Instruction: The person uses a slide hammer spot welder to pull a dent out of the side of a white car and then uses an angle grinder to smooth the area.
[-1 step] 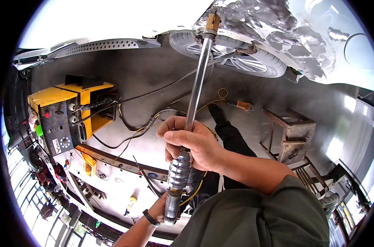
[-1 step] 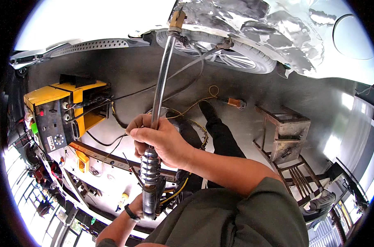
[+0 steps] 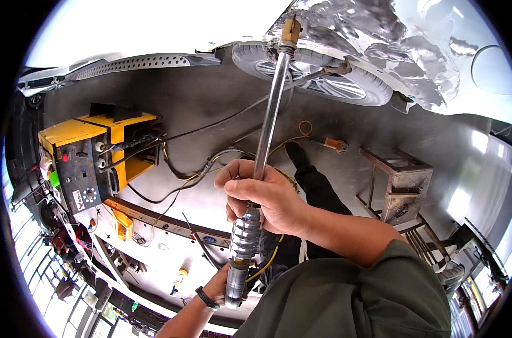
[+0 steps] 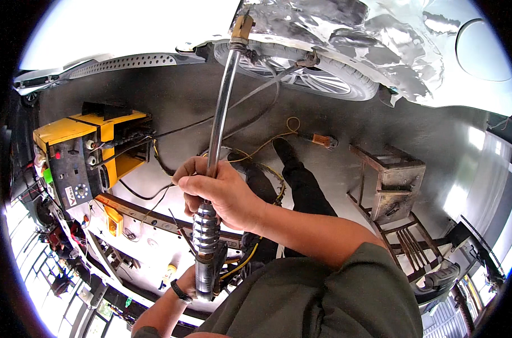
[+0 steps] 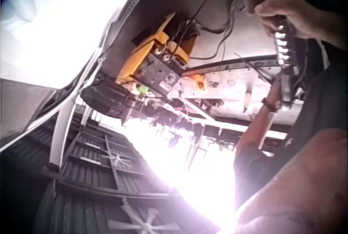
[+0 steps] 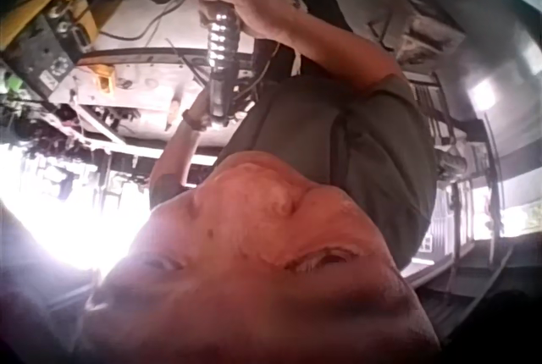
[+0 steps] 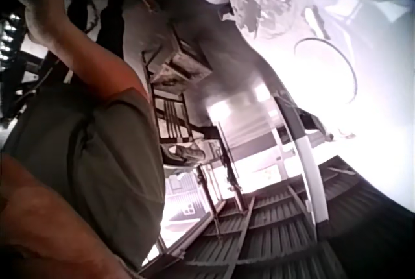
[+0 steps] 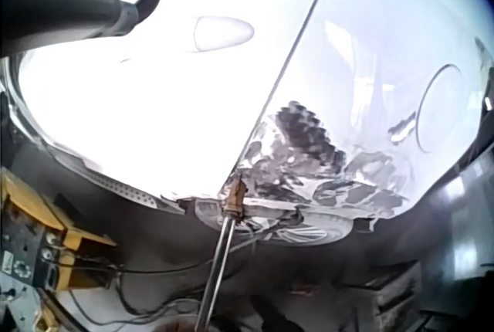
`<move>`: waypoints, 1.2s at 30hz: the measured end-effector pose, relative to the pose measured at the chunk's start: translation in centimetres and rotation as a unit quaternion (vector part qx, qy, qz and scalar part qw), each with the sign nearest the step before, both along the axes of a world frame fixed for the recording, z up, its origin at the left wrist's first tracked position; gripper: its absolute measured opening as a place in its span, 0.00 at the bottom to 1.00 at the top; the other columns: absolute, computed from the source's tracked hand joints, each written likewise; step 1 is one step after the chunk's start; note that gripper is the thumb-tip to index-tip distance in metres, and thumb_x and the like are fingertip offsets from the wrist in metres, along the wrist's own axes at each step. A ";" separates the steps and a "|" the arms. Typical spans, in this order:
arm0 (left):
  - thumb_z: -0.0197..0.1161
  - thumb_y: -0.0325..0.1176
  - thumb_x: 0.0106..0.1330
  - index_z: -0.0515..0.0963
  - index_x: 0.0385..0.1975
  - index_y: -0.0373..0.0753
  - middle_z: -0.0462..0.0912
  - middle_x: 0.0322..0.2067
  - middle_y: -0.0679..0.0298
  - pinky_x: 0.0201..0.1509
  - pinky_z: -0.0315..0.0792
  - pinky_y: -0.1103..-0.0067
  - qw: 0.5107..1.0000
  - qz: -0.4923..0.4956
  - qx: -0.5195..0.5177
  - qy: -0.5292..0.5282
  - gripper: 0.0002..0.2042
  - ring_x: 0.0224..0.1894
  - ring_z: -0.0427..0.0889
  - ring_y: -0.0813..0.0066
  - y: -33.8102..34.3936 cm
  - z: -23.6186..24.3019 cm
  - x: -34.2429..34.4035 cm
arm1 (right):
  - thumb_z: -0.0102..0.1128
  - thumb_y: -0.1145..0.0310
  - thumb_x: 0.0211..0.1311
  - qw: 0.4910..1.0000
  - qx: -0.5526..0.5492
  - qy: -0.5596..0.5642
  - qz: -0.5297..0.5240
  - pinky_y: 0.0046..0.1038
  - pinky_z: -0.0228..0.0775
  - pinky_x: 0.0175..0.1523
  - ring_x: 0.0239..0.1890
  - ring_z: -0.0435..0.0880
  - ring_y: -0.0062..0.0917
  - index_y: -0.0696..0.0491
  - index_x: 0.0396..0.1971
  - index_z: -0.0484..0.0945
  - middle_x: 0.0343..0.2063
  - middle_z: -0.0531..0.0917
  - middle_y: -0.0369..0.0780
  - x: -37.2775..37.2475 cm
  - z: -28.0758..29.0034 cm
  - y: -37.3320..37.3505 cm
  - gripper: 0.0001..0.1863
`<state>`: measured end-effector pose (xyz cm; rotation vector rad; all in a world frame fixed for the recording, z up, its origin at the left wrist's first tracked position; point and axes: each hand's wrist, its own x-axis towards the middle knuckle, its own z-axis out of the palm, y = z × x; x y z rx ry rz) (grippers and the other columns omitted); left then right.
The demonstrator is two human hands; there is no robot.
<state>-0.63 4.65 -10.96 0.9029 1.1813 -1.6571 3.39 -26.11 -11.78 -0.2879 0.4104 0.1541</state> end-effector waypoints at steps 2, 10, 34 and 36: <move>0.48 0.40 0.75 0.70 0.59 0.42 0.82 0.33 0.60 0.27 0.83 0.76 1.000 -0.022 -0.015 0.008 0.17 0.24 0.84 0.71 -0.1 0.5 0.5 | 0.59 0.66 0.63 1.000 0.018 0.008 0.002 0.28 0.73 0.35 0.22 0.74 0.18 0.58 0.42 0.74 0.20 0.75 0.33 0.0 0.1 -0.3 0.13; 0.46 0.43 0.75 0.72 0.56 0.37 0.82 0.27 0.58 0.26 0.82 0.73 0.997 -0.051 -0.005 -0.055 0.19 0.23 0.84 0.68 0.0 0.6 0.2 | 0.57 0.62 0.66 0.998 -0.040 -0.015 -0.043 0.32 0.76 0.33 0.22 0.79 0.26 0.62 0.58 0.69 0.18 0.75 0.36 4.6 -1.2 -7.4 0.26; 0.45 0.50 0.76 0.72 0.56 0.40 0.83 0.33 0.59 0.26 0.83 0.76 0.999 -0.019 0.015 0.024 0.21 0.26 0.85 0.72 0.1 -0.6 0.3 | 0.57 0.65 0.65 1.000 -0.010 0.019 0.013 0.30 0.73 0.40 0.24 0.73 0.17 0.57 0.42 0.74 0.19 0.73 0.33 -0.1 -0.6 -0.1 0.12; 0.46 0.50 0.76 0.73 0.56 0.40 0.84 0.33 0.59 0.26 0.83 0.77 0.998 -0.043 0.009 0.037 0.22 0.26 0.85 0.73 -0.2 -0.6 0.8 | 0.58 0.65 0.64 1.000 0.017 0.010 0.002 0.30 0.73 0.39 0.24 0.73 0.18 0.58 0.45 0.74 0.19 0.73 0.33 -0.1 -0.7 0.0 0.14</move>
